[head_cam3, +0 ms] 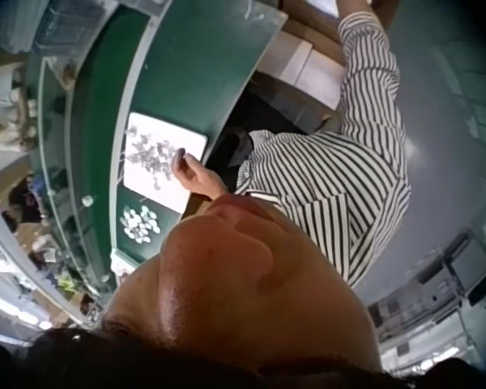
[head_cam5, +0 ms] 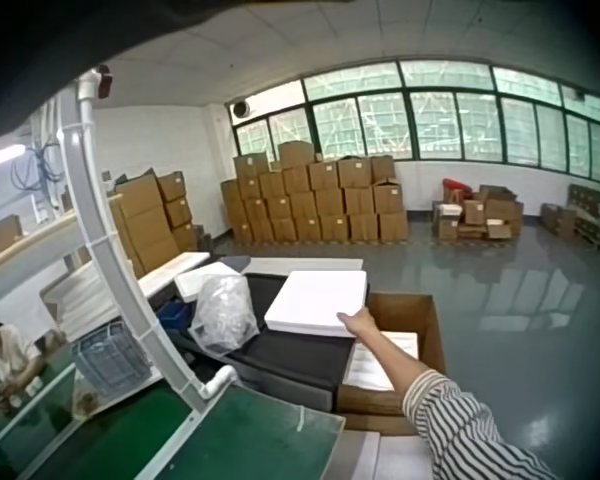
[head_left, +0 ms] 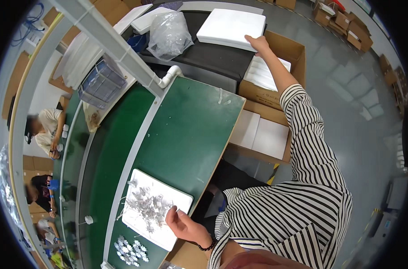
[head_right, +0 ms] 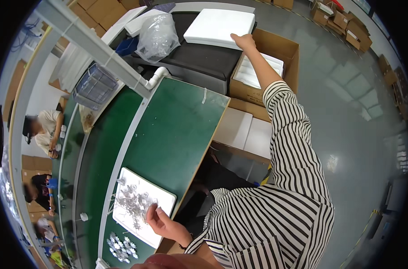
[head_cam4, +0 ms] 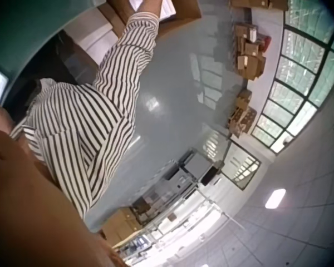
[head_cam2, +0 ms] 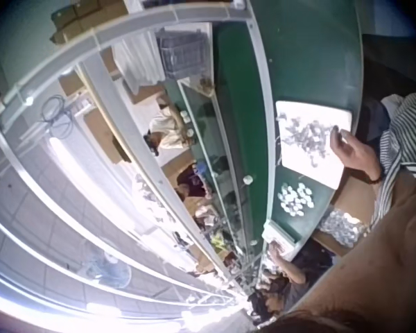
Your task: Sorting and untangling strings of electronic components on a production line.
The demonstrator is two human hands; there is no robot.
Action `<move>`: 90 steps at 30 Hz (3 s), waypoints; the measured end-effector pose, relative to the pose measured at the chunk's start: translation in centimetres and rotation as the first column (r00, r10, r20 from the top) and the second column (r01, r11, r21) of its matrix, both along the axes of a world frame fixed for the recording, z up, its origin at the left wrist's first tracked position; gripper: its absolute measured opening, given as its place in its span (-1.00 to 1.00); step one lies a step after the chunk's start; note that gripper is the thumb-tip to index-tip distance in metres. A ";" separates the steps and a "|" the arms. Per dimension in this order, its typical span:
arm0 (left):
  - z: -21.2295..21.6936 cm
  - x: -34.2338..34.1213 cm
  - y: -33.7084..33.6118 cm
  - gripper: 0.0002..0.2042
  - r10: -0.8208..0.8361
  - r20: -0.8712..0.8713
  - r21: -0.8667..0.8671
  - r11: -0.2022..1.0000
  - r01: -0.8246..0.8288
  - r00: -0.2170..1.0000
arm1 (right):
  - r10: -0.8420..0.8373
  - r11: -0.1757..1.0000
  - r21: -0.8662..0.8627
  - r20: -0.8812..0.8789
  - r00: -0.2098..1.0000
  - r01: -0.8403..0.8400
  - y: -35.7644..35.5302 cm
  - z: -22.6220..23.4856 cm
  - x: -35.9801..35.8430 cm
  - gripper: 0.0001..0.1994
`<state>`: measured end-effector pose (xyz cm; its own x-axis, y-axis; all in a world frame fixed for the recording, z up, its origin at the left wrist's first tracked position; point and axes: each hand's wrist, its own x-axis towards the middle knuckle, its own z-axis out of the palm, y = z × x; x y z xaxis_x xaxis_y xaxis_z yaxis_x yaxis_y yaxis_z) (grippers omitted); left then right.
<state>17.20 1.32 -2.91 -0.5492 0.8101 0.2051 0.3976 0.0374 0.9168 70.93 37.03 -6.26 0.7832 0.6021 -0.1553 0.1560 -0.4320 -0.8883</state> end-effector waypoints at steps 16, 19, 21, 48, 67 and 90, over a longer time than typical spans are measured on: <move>-0.8 4.4 3.3 -0.84 -0.234 0.069 -0.054 0.970 0.238 0.970 | 0.414 0.694 0.525 0.269 0.869 -0.493 -5.7 0.6 -0.1 -0.58; -0.9 4.4 2.9 -0.84 -0.221 0.093 -0.075 0.971 0.228 0.971 | 0.266 0.885 0.368 0.107 0.958 -0.286 -5.0 1.0 1.1 -0.57; -0.8 4.3 2.6 -0.85 -0.208 0.115 -0.085 0.972 0.219 0.971 | 0.069 0.984 0.165 -0.013 0.998 -0.066 -3.7 1.5 2.0 -0.56; 3.7 11.1 10.1 -0.30 -0.502 -0.142 -0.147 0.863 0.484 0.853 | 0.431 0.698 0.677 -0.658 0.617 0.233 -16.0 3.2 -11.0 -0.48; 3.3 9.0 12.4 -0.41 -0.429 0.900 0.424 0.829 0.364 -0.070 | 0.614 0.731 0.682 -0.657 0.438 0.000 -26.3 8.7 -27.7 -0.50; 0.4 0.7 10.8 -0.53 -0.461 -0.460 -0.146 0.882 0.448 0.759 | 0.509 0.840 0.113 -0.505 0.697 -0.531 -26.9 -1.7 -29.1 -0.44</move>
<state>17.89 12.16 -2.52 0.0433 0.9484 0.3142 0.7517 -0.2381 0.6150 41.86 10.10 -7.95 0.1516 0.8749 -0.4600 -0.0895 -0.4513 -0.8879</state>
